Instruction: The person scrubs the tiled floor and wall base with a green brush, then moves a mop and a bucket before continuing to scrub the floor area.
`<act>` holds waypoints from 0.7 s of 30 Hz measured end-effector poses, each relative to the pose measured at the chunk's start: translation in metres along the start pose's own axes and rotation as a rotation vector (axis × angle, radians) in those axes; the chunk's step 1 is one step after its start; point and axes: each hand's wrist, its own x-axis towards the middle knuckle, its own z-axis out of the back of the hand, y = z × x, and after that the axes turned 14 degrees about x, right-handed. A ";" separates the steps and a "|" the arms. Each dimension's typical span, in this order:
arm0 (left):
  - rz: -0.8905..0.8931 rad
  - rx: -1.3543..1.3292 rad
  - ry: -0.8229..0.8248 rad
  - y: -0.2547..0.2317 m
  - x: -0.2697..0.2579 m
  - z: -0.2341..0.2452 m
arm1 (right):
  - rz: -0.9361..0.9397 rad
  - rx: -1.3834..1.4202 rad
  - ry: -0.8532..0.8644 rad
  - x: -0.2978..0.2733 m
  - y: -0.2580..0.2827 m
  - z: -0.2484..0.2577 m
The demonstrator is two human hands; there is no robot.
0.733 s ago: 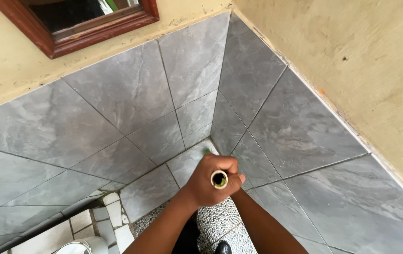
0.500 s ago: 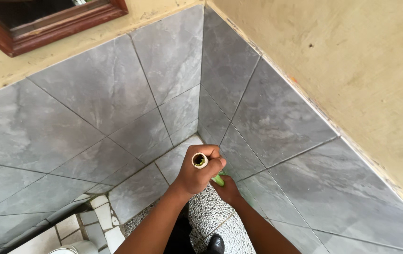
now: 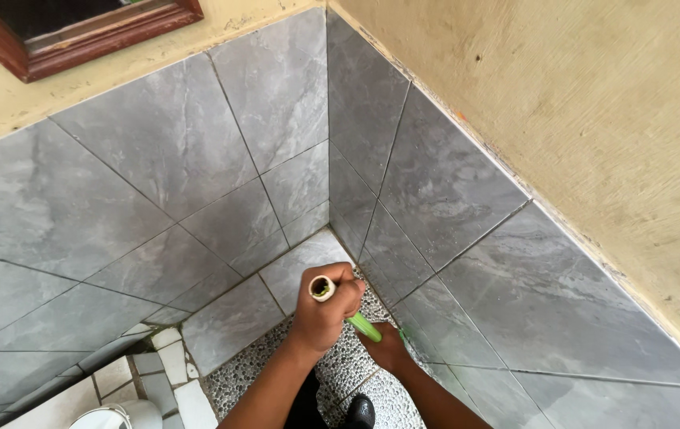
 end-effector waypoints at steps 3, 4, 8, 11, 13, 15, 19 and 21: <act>-0.097 0.165 -0.027 -0.020 -0.020 0.005 | 0.206 0.048 0.044 0.002 0.042 -0.022; -0.149 0.261 -0.011 -0.025 -0.028 0.002 | 0.276 0.122 0.057 0.005 0.058 -0.026; -0.247 0.413 0.089 -0.038 -0.048 -0.017 | 0.219 0.483 0.123 -0.021 0.093 -0.031; -0.309 0.537 0.222 -0.042 -0.067 -0.031 | 0.075 0.763 0.162 -0.042 0.092 -0.028; -0.423 0.569 0.213 -0.044 -0.062 -0.032 | 0.333 1.216 0.082 -0.052 0.081 -0.048; -0.422 0.552 0.210 -0.044 -0.054 -0.031 | 0.449 1.206 0.041 -0.053 0.062 -0.049; -0.232 0.424 0.145 -0.036 -0.036 -0.022 | 0.352 0.293 0.076 -0.018 0.022 -0.013; -0.157 0.297 0.121 -0.020 -0.029 -0.020 | 0.243 0.025 0.055 -0.017 -0.002 0.000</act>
